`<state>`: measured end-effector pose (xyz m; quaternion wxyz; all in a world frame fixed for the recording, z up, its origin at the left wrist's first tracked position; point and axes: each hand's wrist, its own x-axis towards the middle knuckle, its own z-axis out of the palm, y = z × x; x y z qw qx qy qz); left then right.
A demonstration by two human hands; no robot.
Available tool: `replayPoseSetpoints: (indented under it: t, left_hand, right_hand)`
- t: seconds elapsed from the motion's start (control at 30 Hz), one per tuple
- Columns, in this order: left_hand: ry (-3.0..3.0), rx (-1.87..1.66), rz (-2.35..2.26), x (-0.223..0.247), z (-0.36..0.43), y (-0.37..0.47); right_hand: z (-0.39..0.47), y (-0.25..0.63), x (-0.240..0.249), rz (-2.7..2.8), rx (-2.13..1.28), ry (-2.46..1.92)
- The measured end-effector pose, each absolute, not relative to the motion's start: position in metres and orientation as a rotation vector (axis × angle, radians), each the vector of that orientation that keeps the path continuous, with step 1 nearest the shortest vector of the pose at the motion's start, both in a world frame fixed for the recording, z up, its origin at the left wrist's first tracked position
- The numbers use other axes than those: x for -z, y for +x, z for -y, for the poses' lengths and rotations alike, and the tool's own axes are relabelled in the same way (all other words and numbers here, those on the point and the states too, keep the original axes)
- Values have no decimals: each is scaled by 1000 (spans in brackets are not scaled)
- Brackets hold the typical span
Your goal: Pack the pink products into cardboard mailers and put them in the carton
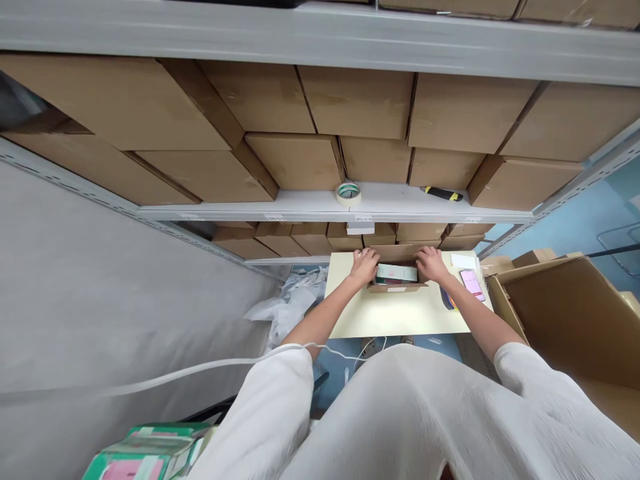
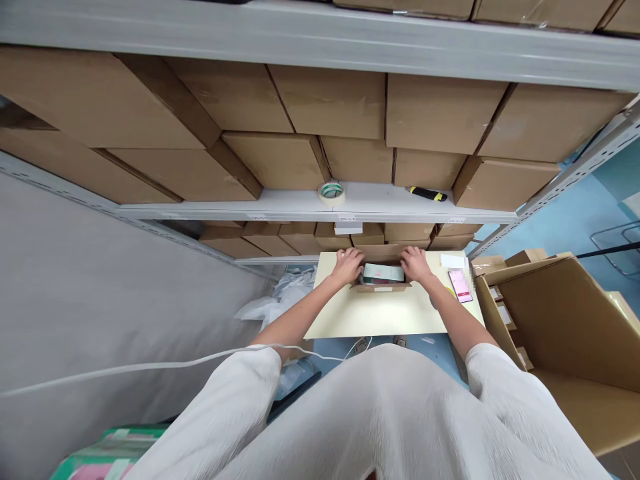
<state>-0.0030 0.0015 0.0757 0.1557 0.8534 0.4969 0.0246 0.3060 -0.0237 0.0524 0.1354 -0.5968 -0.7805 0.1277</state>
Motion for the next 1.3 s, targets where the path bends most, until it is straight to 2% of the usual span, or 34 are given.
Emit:
replayPoseSetpoints:
  t: [0.27,0.47,0.83,1.13,1.3]
  left_hand:
    - [2040,-418,-1769,-73,8,-20]
    - [1678,-520,-1629,-56,24,-27]
    - [2081,64,-1321,-56,50,-47]
    - [1889,-148,-1420,-51,50,-38]
    - [1904,-241,-1658,-47,44,-21]
  right_hand:
    - [28,338,-36,1546,-609,-1779]
    - [32,331,-21,1333,-894,-1757]
    - [26,317,-25,1224,-1269,-1706]
    - [15,321,-41,1303,-1444,-1665]
    - [19,326,-27,1512,-1236,-1752]
